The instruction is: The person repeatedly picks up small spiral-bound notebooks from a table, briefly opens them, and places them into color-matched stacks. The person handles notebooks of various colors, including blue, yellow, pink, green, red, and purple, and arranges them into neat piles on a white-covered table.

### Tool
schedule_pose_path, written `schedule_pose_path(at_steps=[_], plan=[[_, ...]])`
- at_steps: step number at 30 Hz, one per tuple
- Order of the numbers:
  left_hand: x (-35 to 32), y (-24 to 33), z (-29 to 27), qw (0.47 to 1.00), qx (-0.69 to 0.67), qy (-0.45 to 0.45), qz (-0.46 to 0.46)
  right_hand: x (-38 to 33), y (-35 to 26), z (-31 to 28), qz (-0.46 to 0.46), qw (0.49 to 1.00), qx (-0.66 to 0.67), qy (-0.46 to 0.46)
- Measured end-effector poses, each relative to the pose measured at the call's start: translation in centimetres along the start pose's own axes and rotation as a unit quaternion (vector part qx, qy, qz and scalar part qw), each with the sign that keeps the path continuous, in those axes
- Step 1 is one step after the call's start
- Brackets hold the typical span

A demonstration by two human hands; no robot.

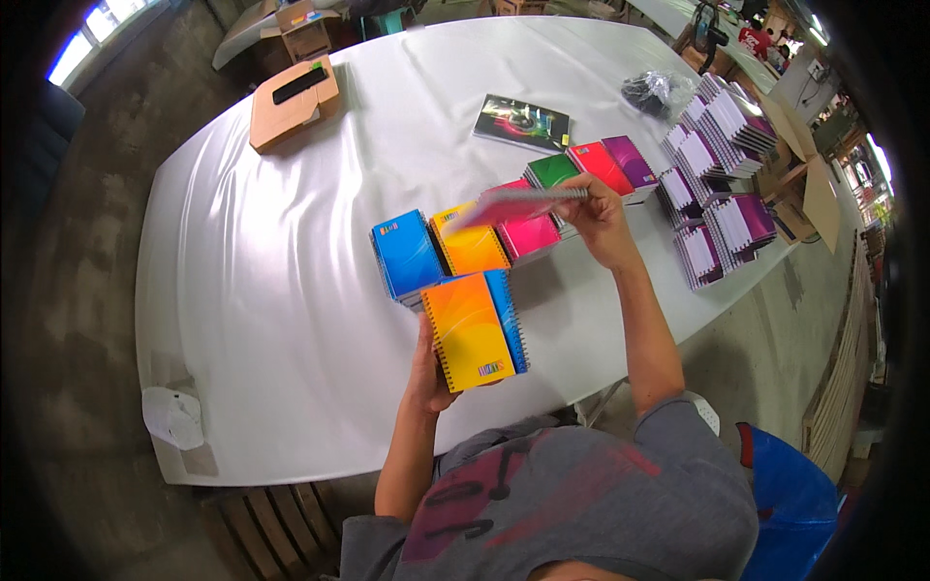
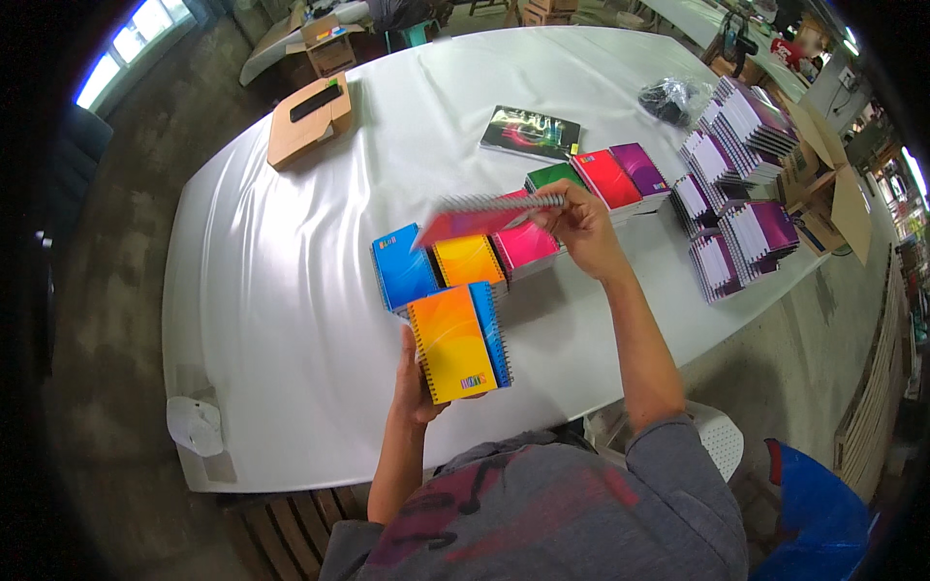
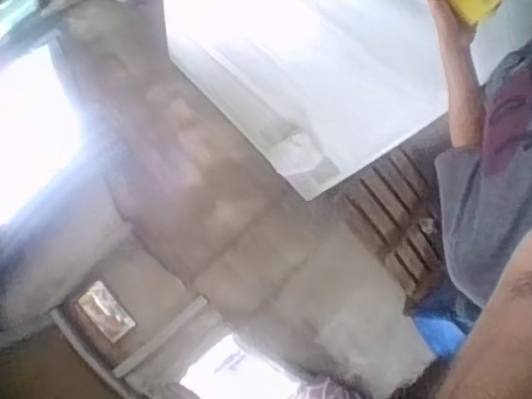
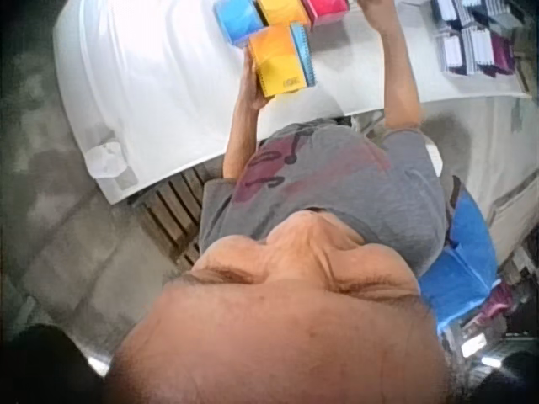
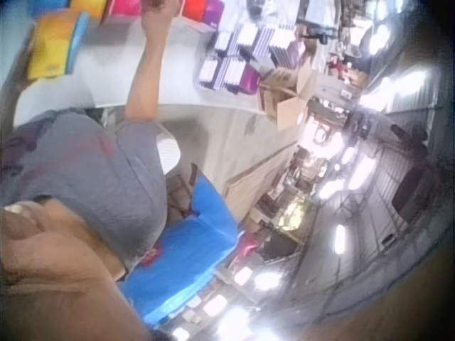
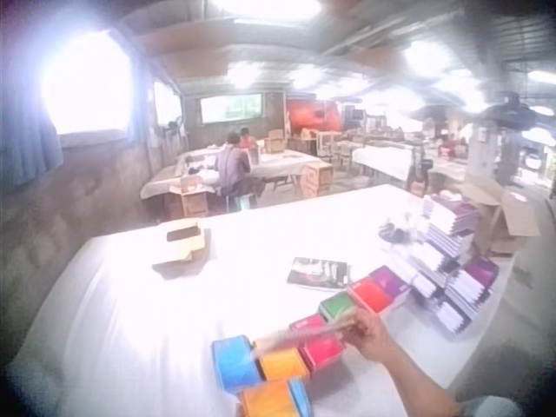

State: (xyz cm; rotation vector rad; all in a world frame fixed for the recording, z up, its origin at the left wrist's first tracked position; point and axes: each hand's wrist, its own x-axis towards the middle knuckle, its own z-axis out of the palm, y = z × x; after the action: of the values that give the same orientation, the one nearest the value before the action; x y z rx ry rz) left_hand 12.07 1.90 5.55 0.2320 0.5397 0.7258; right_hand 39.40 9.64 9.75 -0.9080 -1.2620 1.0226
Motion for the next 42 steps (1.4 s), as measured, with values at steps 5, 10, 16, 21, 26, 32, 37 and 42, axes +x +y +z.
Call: schedule_pose_path(at_steps=[5,10,16,21,26,32,37,42], plan=[[0.3,-2.8,0.0,0.998,-0.049,-0.034,-0.025,-3.3,0.0,2.5,-0.006,0.936,-0.099,-0.337],[0.9,-6.4,-3.1,0.995,-0.065,-0.043,-0.061,-6.0,-0.3,1.6,-0.197,0.843,-0.39,-0.315],[3.9,-9.8,-1.2,0.999,-0.021,-0.006,0.038,-3.2,-0.1,-3.7,-0.174,0.78,-0.556,-0.227],[6.3,-12.4,-7.6,0.994,-0.031,-0.097,-0.036,-0.8,7.0,-10.9,-0.057,0.776,-0.618,-0.11],[7.5,-15.8,-8.7,0.996,-0.001,0.009,-0.086,-1.6,10.9,-12.1,-0.161,0.774,-0.611,-0.031],[7.5,-15.1,-10.8,0.997,-0.056,0.009,-0.047,-1.4,10.0,-12.0,-0.16,0.787,-0.595,-0.043],[6.0,-15.1,-4.1,0.967,0.099,0.227,0.068,-1.2,9.8,-12.2,-0.161,0.788,-0.594,-0.02],[8.2,-16.4,-18.1,0.991,-0.009,0.121,-0.059,-1.4,9.8,-11.7,-0.159,0.804,-0.573,-0.016]])
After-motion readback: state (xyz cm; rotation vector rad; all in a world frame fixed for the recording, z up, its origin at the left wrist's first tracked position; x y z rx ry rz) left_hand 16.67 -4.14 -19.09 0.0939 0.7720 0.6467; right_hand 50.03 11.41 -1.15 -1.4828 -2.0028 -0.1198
